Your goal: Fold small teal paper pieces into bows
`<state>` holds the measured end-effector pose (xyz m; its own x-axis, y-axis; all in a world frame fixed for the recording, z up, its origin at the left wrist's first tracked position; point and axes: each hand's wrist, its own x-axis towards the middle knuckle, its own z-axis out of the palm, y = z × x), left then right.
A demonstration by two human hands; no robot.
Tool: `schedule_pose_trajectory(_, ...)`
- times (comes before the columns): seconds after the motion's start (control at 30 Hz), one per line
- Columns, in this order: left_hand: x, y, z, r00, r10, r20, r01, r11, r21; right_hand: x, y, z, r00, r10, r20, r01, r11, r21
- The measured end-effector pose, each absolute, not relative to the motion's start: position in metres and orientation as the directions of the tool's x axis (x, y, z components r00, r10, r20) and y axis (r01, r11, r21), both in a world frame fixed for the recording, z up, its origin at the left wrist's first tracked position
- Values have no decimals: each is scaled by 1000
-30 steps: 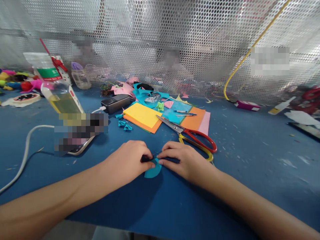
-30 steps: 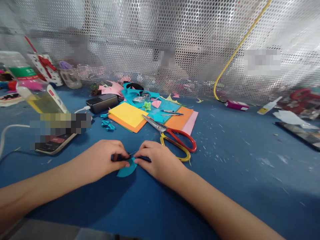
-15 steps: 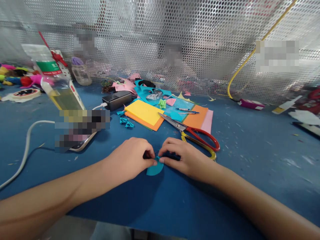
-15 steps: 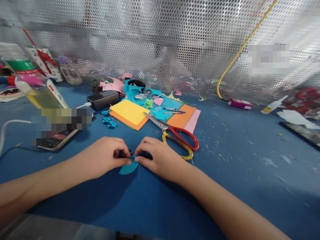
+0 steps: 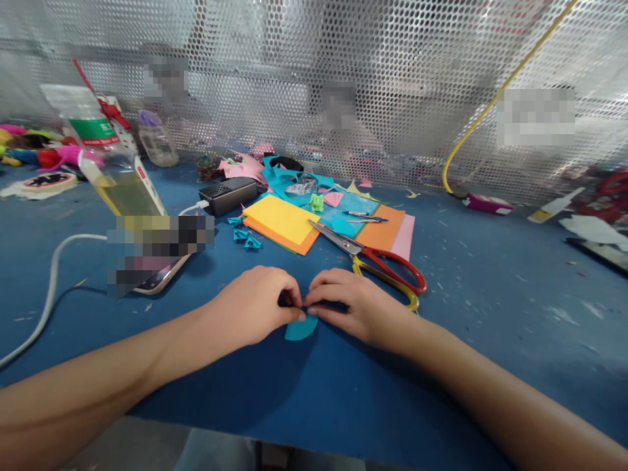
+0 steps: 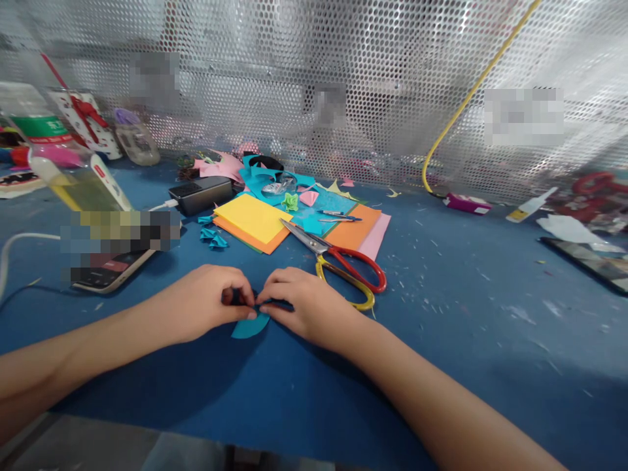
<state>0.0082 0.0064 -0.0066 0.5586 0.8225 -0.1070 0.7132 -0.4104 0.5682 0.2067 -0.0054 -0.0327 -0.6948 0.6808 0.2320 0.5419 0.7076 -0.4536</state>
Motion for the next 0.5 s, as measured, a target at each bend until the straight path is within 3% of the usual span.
schedule_pose_trajectory(0.5,9,5,-8,614,784,-88,717,-507,479,212,-2,-32,-788,556,264,495,828,-266)
